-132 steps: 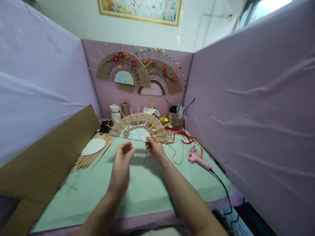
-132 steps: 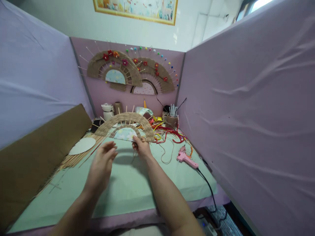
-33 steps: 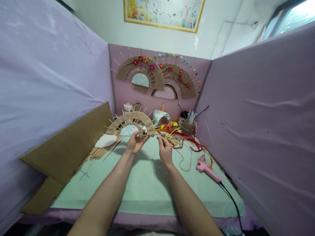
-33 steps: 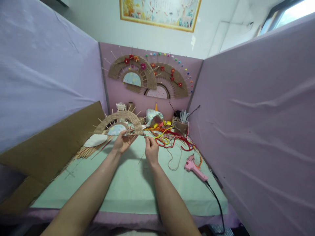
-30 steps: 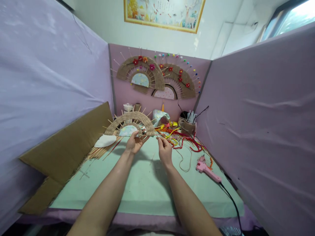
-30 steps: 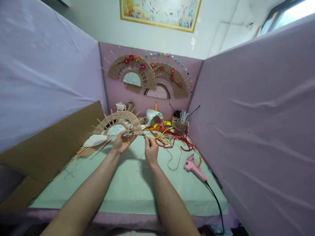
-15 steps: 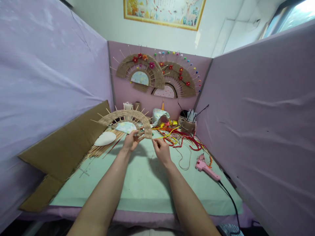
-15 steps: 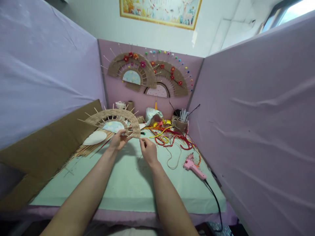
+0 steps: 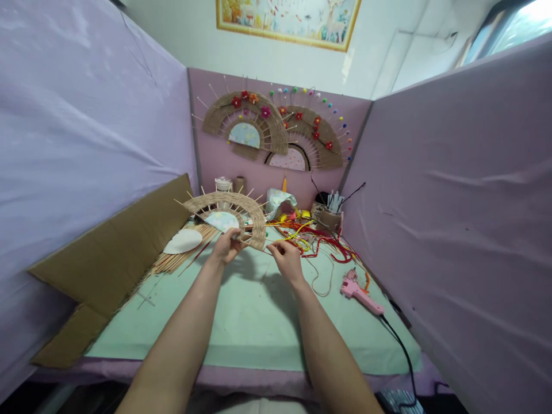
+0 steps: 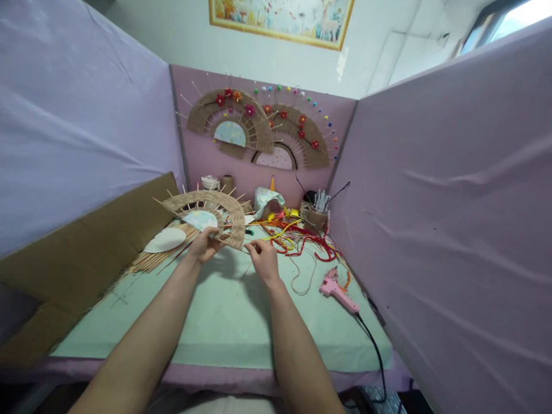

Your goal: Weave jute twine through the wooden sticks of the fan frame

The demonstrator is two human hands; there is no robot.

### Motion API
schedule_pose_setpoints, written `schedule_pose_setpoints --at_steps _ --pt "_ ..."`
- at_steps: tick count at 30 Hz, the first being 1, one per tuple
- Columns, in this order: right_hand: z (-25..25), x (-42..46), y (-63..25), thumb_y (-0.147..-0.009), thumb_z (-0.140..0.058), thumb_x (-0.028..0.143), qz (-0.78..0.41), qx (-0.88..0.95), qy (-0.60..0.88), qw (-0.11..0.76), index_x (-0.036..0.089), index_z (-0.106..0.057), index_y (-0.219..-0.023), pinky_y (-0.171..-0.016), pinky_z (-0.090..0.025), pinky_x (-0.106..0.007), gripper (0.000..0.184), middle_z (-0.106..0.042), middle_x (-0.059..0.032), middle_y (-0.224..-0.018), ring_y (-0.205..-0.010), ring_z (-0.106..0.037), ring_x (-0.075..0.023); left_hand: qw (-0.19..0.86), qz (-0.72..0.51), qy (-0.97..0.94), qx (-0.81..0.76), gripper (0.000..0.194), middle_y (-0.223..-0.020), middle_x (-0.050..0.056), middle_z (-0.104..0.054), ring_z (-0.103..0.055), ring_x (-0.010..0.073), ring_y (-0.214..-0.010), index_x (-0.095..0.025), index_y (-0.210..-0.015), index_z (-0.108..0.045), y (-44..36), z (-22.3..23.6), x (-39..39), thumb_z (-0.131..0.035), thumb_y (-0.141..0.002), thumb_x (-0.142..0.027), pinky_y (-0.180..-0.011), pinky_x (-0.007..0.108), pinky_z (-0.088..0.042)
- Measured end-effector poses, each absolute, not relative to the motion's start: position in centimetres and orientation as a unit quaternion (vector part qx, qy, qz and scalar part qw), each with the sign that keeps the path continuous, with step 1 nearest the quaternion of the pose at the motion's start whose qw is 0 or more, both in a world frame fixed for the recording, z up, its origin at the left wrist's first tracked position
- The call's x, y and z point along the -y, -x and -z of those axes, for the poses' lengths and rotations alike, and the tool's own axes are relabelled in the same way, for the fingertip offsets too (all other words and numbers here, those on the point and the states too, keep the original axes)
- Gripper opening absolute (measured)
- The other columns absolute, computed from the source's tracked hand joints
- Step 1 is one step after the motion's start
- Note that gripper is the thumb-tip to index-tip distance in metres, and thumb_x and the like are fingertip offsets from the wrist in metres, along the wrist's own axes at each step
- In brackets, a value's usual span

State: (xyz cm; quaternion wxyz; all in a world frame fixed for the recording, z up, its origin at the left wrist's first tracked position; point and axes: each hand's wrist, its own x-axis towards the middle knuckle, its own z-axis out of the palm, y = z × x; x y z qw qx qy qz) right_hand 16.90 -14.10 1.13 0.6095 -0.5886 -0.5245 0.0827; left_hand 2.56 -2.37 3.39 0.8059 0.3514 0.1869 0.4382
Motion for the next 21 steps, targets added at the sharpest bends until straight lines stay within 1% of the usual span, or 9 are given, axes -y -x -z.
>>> schedule_pose_setpoints --at_steps 2,5,9,11,15,19,21 --pt "-1.2 14.1 -16.8 -0.076 -0.061 0.041 -0.081 0.526 0.585 0.612 0.019 -0.066 -0.066 -0.056 -0.035 -0.026 0.024 -0.06 -0.0008 -0.06 -0.054 -0.046 -0.0134 0.808 -0.436 -0.353 -0.181 0.021 -0.075 0.008 -0.07 -0.068 0.0213 -0.074 -0.009 -0.086 -0.064 -2.5 -3.4 2.5 -0.053 -0.068 -0.008 -0.068 0.034 -0.055" --pt "-1.2 14.2 -16.7 -0.077 -0.059 0.041 -0.057 0.54 0.584 0.603 0.02 -0.066 -0.067 -0.058 -0.035 -0.026 0.024 -0.06 -0.0011 -0.061 -0.056 -0.046 -0.0138 0.807 -0.439 -0.355 -0.173 0.022 -0.077 0.007 -0.071 -0.068 0.0202 -0.075 -0.01 -0.086 -0.065 -2.6 -3.4 2.6 -0.053 -0.067 -0.008 -0.071 0.035 -0.055" --pt "-1.2 14.3 -16.5 -0.08 -0.057 0.039 -0.029 0.552 0.592 0.586 0.021 -0.066 -0.067 -0.059 -0.034 -0.026 0.024 -0.057 -0.0003 -0.059 -0.055 -0.044 -0.0131 0.812 -0.44 -0.354 -0.149 0.021 -0.075 0.005 -0.07 -0.066 0.0186 -0.075 -0.011 -0.085 -0.066 -2.7 -3.5 3.0 -0.055 -0.068 -0.008 -0.077 0.037 -0.054" --pt "-1.2 14.3 -16.4 -0.08 -0.057 0.039 -0.026 0.547 0.593 0.59 0.02 -0.066 -0.068 -0.059 -0.034 -0.026 0.024 -0.057 -0.0002 -0.059 -0.055 -0.044 -0.013 0.82 -0.434 -0.351 -0.129 0.02 -0.079 0.006 -0.07 -0.066 0.0195 -0.079 -0.013 -0.086 -0.066 -2.8 -3.5 3.3 -0.055 -0.069 -0.01 -0.079 0.039 -0.053" --pt "-1.3 14.3 -16.4 -0.081 -0.055 0.04 -0.025 0.534 0.598 0.597 0.02 -0.066 -0.069 -0.059 -0.035 -0.026 0.026 -0.058 -0.0008 -0.061 -0.056 -0.044 -0.0133 0.836 -0.39 -0.375 -0.088 0.022 -0.091 0.01 -0.071 -0.066 0.022 -0.085 -0.012 -0.092 -0.066 -3.3 -3.5 4.0 -0.055 -0.073 -0.014 -0.084 0.042 -0.051" --pt "-1.4 14.4 -16.4 -0.081 -0.055 0.041 -0.022 0.525 0.596 0.607 0.02 -0.066 -0.069 -0.058 -0.035 -0.026 0.027 -0.059 -0.0013 -0.061 -0.057 -0.045 -0.0136 0.836 -0.374 -0.392 -0.082 0.029 -0.093 0.008 -0.071 -0.066 0.0216 -0.087 -0.014 -0.103 -0.064 -3.9 -3.1 4.4 -0.055 -0.075 -0.011 -0.088 0.044 -0.049" --pt "-1.3 14.3 -16.4 -0.081 -0.055 0.04 -0.019 0.526 0.592 0.611 0.019 -0.066 -0.069 -0.058 -0.035 -0.026 0.027 -0.059 -0.0012 -0.061 -0.056 -0.046 -0.0134 0.831 -0.383 -0.393 -0.091 0.031 -0.093 0.008 -0.071 -0.066 0.0208 -0.085 -0.015 -0.104 -0.064 -4.2 -2.9 4.5 -0.055 -0.076 -0.01 -0.087 0.044 -0.049"
